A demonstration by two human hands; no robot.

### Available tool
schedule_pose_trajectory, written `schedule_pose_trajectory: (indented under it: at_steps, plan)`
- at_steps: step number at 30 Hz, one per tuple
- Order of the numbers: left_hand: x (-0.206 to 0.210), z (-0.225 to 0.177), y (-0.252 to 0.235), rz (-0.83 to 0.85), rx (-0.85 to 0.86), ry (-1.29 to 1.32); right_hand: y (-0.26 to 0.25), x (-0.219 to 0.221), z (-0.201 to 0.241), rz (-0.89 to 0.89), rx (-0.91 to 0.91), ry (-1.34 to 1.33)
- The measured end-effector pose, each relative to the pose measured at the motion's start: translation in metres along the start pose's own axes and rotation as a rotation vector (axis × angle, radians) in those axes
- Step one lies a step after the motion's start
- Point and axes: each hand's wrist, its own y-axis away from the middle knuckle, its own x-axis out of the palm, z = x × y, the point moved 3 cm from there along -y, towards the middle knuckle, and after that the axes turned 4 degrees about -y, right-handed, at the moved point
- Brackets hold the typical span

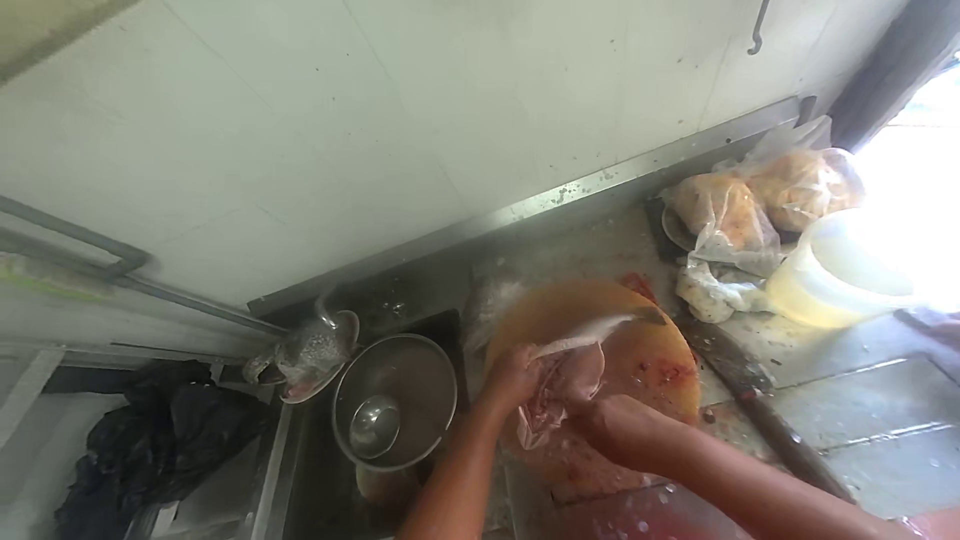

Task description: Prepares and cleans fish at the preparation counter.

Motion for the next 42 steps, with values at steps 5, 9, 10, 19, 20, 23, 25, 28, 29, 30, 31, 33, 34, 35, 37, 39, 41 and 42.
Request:
schedule_pose_trajectory:
  at_steps: [5,9,10,19,20,23,25,28,29,30,31,33,34,35,37,39,41,42]
  plan:
    - [0.004,-0.002,0.003,0.013,-0.005,0.009,-0.012,0.002,-0.012,-0.051,0.07,-0.046]
    - [0.0,-0.004,0.002,0.01,0.0,-0.001,0.004,0.009,0.001,0.018,0.018,-0.016]
    - [0.001,-0.003,0.002,0.011,0.001,0.001,0.008,0.005,0.001,-0.01,0.001,-0.014]
    - [-0.002,-0.005,-0.001,0.02,0.009,-0.021,0.0,-0.004,-0.006,0.002,-0.002,-0.025]
    - [-0.001,-0.004,0.0,0.03,0.01,-0.023,0.002,-0.008,-0.004,-0.018,0.011,-0.039]
    - [0.002,-0.004,0.001,0.023,0.022,-0.02,-0.013,-0.005,-0.011,-0.057,0.048,-0.025]
    - [0.001,-0.003,0.003,0.013,0.017,-0.02,-0.014,0.007,-0.005,0.004,0.056,-0.051]
    - [0.001,-0.003,0.002,0.009,0.01,-0.015,0.005,0.016,0.007,0.027,0.029,-0.033]
    - [0.002,-0.003,0.003,0.021,0.008,-0.014,0.01,0.012,0.009,0.011,0.042,-0.042]
    - [0.002,-0.004,0.004,0.031,0.008,-0.014,0.012,0.006,0.01,-0.016,0.078,-0.065]
    - [0.003,-0.005,0.004,0.029,0.013,-0.021,0.008,0.001,0.009,-0.044,0.116,-0.079]
    - [0.002,-0.006,0.006,0.012,0.014,-0.027,-0.005,0.005,0.005,-0.057,0.14,-0.086]
    - [0.001,-0.005,0.007,0.008,0.005,-0.02,-0.008,0.014,0.006,-0.046,0.123,-0.107]
    - [0.0,-0.004,0.009,0.01,-0.003,-0.004,-0.006,0.025,0.008,-0.053,0.097,-0.125]
    - [0.0,0.002,0.012,0.006,-0.004,0.046,0.013,0.039,0.006,-0.147,0.07,-0.159]
    - [0.003,0.01,0.017,0.006,-0.011,0.111,0.041,0.043,-0.007,-0.291,0.114,-0.208]
    - [0.004,0.017,0.021,0.007,-0.032,0.196,0.06,0.049,-0.03,-0.545,0.158,-0.158]
    - [0.004,0.019,0.023,0.01,-0.044,0.255,0.063,0.053,-0.041,-0.665,0.179,-0.089]
